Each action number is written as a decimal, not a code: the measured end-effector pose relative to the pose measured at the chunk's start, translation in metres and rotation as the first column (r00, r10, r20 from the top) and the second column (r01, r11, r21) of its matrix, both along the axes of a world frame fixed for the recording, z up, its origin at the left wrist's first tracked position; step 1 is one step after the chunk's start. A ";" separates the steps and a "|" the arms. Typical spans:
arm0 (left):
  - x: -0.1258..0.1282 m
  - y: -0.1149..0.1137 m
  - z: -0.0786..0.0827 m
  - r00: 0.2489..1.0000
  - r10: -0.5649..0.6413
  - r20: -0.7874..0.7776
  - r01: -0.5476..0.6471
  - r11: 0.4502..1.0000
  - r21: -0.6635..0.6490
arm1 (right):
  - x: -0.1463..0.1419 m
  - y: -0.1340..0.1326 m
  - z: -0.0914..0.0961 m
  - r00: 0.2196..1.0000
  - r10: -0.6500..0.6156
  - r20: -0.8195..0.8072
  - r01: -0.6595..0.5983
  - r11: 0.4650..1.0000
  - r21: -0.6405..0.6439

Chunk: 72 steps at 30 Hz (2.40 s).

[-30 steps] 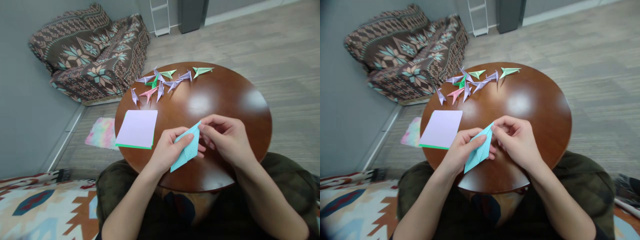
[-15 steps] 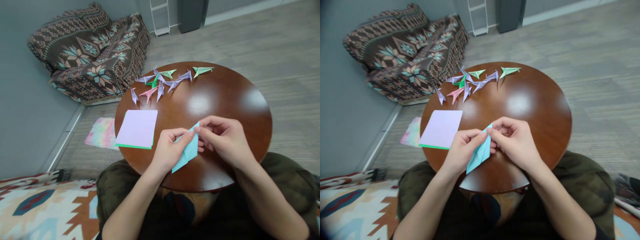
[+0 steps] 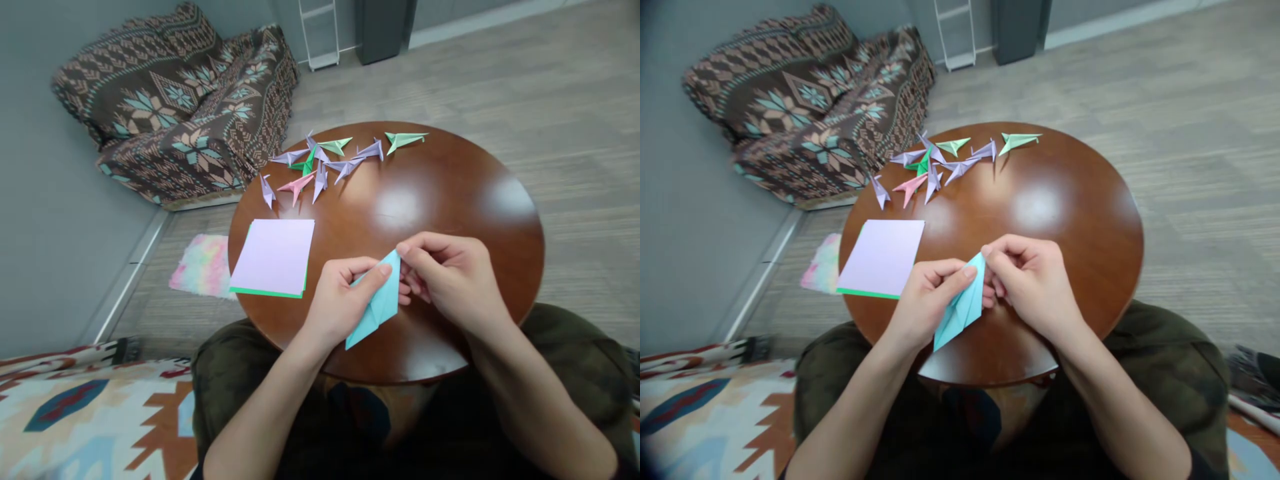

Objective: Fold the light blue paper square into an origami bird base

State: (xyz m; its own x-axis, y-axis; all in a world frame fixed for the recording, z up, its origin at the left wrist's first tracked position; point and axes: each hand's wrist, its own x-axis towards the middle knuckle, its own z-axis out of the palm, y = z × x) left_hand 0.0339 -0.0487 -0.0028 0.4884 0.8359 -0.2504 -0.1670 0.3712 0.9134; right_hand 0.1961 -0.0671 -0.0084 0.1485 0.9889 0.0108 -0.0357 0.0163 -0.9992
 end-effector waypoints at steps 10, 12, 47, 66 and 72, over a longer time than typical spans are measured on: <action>-0.010 0.013 -0.007 0.977 0.198 -0.076 -0.183 0.967 0.177 | 0.002 0.003 0.001 0.999 0.022 0.042 -0.025 0.997 0.069; -0.010 0.015 -0.012 0.966 0.254 -0.045 -0.241 0.952 0.189 | 0.001 0.004 0.002 0.997 0.071 0.003 -0.071 0.997 0.025; -0.009 0.015 -0.011 0.981 0.195 -0.009 -0.188 0.955 0.232 | 0.003 0.005 -0.005 0.989 0.075 -0.129 -0.086 0.993 -0.084; -0.013 0.016 -0.004 0.930 0.304 -0.208 -0.204 0.896 0.395 | 0.002 0.005 -0.001 0.984 0.137 -0.115 -0.144 0.988 -0.058; -0.018 0.019 -0.003 0.970 0.172 -0.170 -0.107 0.935 0.337 | 0.003 0.006 -0.004 0.990 0.061 -0.123 -0.071 0.994 -0.082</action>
